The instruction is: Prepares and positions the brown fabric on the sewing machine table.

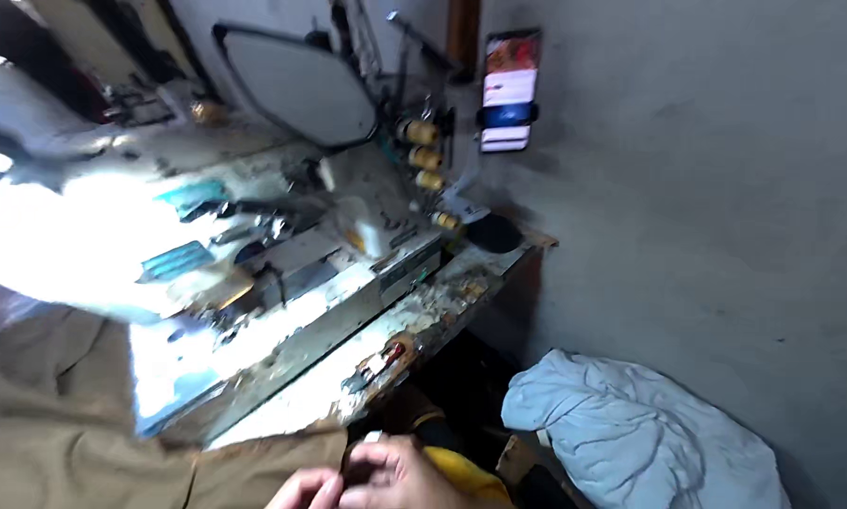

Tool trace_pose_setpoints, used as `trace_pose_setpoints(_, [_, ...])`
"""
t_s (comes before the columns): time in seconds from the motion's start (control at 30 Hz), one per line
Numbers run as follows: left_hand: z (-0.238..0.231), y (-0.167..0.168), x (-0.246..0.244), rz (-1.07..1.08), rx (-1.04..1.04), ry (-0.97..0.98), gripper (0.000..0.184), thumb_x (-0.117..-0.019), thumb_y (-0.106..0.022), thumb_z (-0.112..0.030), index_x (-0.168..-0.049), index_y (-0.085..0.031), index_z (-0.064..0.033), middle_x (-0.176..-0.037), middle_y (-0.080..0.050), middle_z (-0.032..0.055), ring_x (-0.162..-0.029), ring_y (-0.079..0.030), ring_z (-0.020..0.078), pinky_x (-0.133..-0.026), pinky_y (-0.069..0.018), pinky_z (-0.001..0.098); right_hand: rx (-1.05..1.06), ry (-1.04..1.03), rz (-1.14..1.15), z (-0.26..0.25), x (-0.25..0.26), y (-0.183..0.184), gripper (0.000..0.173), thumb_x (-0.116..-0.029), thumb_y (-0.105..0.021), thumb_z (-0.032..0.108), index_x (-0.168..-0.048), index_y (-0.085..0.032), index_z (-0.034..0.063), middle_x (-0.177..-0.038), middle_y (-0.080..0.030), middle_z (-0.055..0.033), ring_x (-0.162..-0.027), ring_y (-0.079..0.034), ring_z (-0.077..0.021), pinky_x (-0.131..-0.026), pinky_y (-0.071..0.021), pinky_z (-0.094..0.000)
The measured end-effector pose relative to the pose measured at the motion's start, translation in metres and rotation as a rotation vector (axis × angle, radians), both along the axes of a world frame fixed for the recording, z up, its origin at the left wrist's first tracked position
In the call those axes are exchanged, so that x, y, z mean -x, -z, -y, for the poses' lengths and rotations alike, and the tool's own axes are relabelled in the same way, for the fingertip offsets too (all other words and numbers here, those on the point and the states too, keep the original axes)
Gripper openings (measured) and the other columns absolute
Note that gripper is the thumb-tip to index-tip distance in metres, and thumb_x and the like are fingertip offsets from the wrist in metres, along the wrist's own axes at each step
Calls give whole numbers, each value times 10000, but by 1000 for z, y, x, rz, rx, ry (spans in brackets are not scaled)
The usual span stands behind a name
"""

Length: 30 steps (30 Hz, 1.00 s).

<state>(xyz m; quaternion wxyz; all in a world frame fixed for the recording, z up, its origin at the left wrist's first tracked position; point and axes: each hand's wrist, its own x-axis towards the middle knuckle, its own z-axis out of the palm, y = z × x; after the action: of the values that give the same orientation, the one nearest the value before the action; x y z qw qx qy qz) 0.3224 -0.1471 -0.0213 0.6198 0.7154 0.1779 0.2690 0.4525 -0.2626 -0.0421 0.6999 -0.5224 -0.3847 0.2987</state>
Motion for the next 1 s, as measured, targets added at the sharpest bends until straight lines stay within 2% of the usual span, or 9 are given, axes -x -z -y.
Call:
trace_pose_setpoints(0.1, [14,2,10,22,124,-80,103,-974,-640,-118,-940,-735,-139,-888,-714,-75,-777,-669,23,-724,-586,217,-86,136,138,-5,-6,13,65,-855,-676,-9,-881,-734,-22,-917,-723,-47,-878,-672,-10,-795,-566,-175])
trace_pose_setpoints(0.27, [17,-10,29,89,396,-74,108,-1011,-550,-110,-965,-644,-138,-895,-670,-59,-841,-658,43,-823,-573,264,20,212,294,-21,3,26,393,-855,-658,9,-1227,-552,-55,-981,-666,-41,-822,-641,2,-743,-559,-160])
trace_pose_setpoints(0.37, [-1,-41,43,387,606,-73,135,-1008,-587,-210,-1026,-711,-160,-960,-745,6,-932,-723,119,-901,-589,329,107,211,428,-27,12,41,424,-750,-602,-66,-1174,-619,-54,-860,-649,-73,-697,-591,-60,-644,-511,-197])
trace_pose_setpoints(0.5, [-14,-34,89,536,722,-135,211,-985,-618,-250,-1077,-754,-117,-1020,-754,55,-963,-727,130,-866,-604,328,17,-207,-354,-25,-2,13,152,-959,-596,55,-977,-742,98,-924,-737,21,-774,-672,-4,-683,-565,-168])
trace_pose_setpoints(0.67, [-21,-18,130,287,566,-222,132,-961,-688,-283,-1001,-736,-167,-841,-718,-31,-751,-689,21,-691,-585,197,46,-683,-820,-30,-7,-17,273,-1035,-577,388,-981,-735,173,-733,-660,46,-489,-496,45,-410,-381,-116])
trace_pose_setpoints(0.73, [-25,-24,135,275,423,-235,110,-937,-719,-283,-1007,-704,-200,-848,-685,-68,-745,-663,-4,-683,-569,170,12,-726,-674,-34,-10,-19,58,-1019,-624,287,-1034,-640,233,-737,-608,100,-480,-458,80,-402,-366,-91])
trace_pose_setpoints(0.83, [-30,-28,144,267,155,-183,109,-943,-719,-290,-1042,-721,-245,-923,-707,-119,-830,-654,-38,-755,-541,141,-117,-579,-269,-29,-12,-23,215,-962,-700,188,-1167,-653,236,-969,-679,106,-628,-547,85,-502,-439,-78])
trace_pose_setpoints(0.9, [-27,-31,145,226,-28,-152,135,-937,-737,-276,-1068,-751,-249,-961,-704,-151,-892,-626,-66,-793,-504,108,-186,-452,58,-20,-8,-27,225,-948,-728,191,-1169,-734,231,-1080,-685,121,-871,-618,79,-718,-519,-77])
trace_pose_setpoints(1.0, [-13,-38,140,107,-300,-305,199,-898,-775,-261,-1096,-764,-248,-933,-632,-137,-868,-561,-64,-767,-466,82,-211,-137,506,-13,6,-28,274,-939,-742,193,-1208,-757,246,-1005,-627,72,-950,-583,48,-820,-490,-78])
